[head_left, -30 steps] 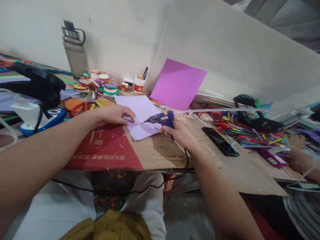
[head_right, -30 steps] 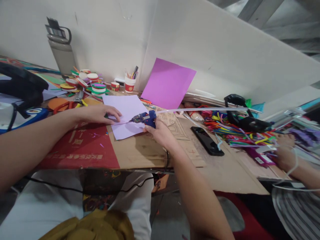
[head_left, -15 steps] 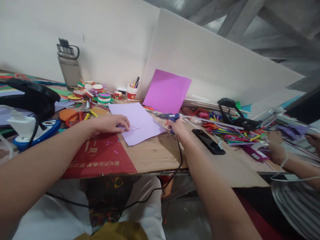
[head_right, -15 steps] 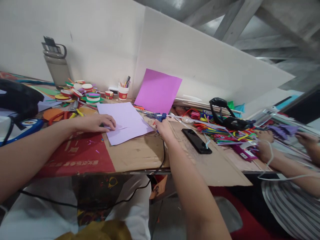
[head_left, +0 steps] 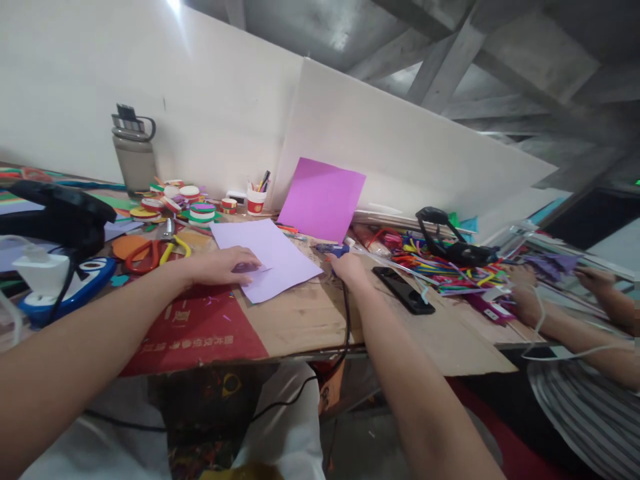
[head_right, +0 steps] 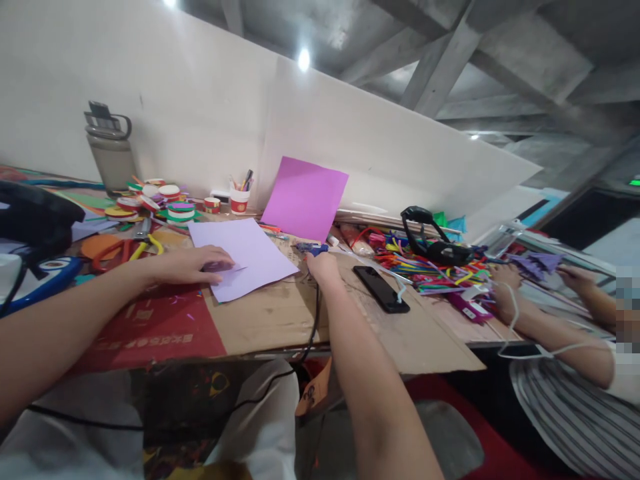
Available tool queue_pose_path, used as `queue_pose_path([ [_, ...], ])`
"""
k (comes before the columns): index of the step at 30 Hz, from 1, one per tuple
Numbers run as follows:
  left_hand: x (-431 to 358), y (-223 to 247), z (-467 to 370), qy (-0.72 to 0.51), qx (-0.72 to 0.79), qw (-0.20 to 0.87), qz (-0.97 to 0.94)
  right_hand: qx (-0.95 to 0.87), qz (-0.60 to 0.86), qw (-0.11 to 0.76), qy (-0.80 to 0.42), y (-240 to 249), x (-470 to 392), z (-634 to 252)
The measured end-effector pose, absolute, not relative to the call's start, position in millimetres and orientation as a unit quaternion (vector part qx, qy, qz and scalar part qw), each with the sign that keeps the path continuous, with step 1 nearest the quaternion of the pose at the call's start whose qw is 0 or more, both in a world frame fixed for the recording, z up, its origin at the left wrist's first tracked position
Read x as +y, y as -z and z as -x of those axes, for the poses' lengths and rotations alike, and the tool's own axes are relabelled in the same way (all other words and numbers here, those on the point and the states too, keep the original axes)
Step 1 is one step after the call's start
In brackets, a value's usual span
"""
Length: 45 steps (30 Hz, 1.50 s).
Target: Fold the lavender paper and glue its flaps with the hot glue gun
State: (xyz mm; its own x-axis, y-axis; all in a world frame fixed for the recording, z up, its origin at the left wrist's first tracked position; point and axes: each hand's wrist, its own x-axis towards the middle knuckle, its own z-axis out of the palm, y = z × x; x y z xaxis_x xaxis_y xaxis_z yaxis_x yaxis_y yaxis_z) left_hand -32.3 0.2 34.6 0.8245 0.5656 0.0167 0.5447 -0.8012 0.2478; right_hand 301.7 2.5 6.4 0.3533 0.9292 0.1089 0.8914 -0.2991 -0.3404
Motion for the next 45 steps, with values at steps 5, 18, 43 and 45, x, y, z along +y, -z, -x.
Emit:
queue_pose_path([
  [5, -4, -34, 29, -0.042, 0.263, 0.120, -0.956, -0.570, 0.806, 0.157, -0.028, -7, 0, -296],
  [18, -3, -35, 30, -0.041, 0.271, 0.137, -0.952, -0.597, 0.793, 0.123, 0.012, -12, 7, -294],
  [43, 12, -29, 36, -0.030, 0.395, 0.088, -0.914, -0.912, 0.374, 0.119, -0.119, -4, -44, -209],
  [45, 16, -19, 37, -0.021, 0.392, 0.081, -0.916, -0.912, 0.376, 0.112, -0.117, -5, -45, -209],
])
